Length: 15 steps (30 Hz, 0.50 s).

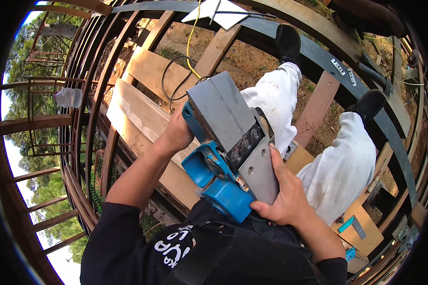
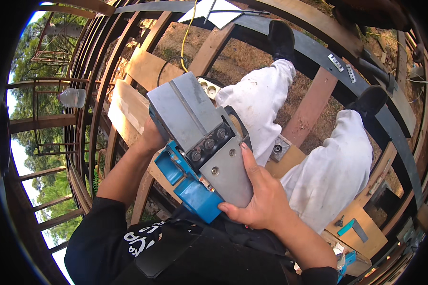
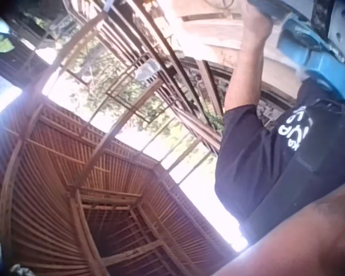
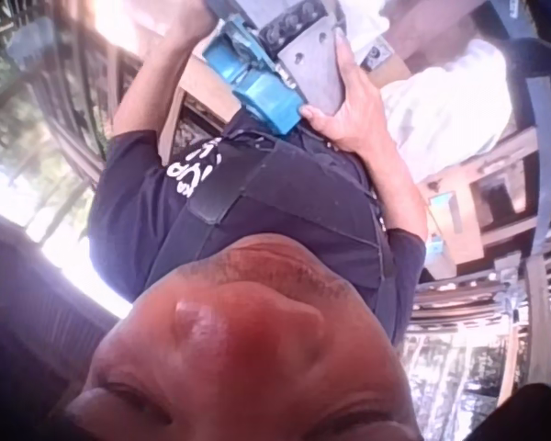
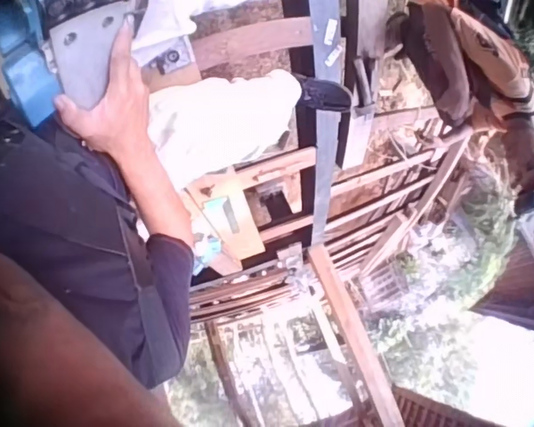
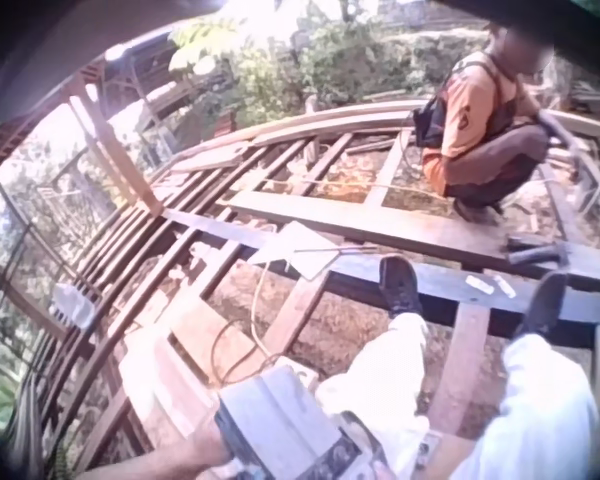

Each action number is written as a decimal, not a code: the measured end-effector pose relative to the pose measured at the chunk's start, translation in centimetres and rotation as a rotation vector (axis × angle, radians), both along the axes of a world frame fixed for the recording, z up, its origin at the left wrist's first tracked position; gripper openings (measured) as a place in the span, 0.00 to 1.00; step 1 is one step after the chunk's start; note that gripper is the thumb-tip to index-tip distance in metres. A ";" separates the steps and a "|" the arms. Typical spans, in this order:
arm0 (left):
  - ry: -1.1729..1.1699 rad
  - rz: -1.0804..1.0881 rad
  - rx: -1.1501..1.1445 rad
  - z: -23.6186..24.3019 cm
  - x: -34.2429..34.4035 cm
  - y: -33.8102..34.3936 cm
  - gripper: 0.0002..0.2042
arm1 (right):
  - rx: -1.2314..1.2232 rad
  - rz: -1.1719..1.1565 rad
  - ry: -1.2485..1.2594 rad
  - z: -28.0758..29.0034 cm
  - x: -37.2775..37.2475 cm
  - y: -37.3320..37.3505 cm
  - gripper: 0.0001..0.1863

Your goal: The person disassembles a power planer while sitting on a wooden frame. They remove a metal square and a spring, unscrew several components from the base of the planer, and detach a metal plate to access internal parts.

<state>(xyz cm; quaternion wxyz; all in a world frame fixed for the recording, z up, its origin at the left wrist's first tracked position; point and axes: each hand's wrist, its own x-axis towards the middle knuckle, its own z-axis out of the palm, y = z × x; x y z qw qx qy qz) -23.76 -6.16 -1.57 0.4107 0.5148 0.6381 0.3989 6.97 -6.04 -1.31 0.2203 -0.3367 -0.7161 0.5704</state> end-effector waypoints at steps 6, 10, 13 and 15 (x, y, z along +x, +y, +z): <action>-0.752 0.106 -0.486 0.7 -2.0 -0.1 0.14 | 0.098 0.058 0.012 -0.2 0.3 0.5 0.58; -0.380 0.239 -0.026 1.1 2.0 -1.4 0.23 | 0.039 0.014 0.032 -0.3 0.3 0.5 0.58; -0.092 0.237 0.235 -0.6 2.8 -1.8 0.32 | 0.036 0.020 0.023 -0.1 0.2 0.5 0.58; -0.194 0.167 0.199 -1.2 1.8 -1.7 0.30 | 0.036 0.027 0.015 0.1 0.1 0.4 0.58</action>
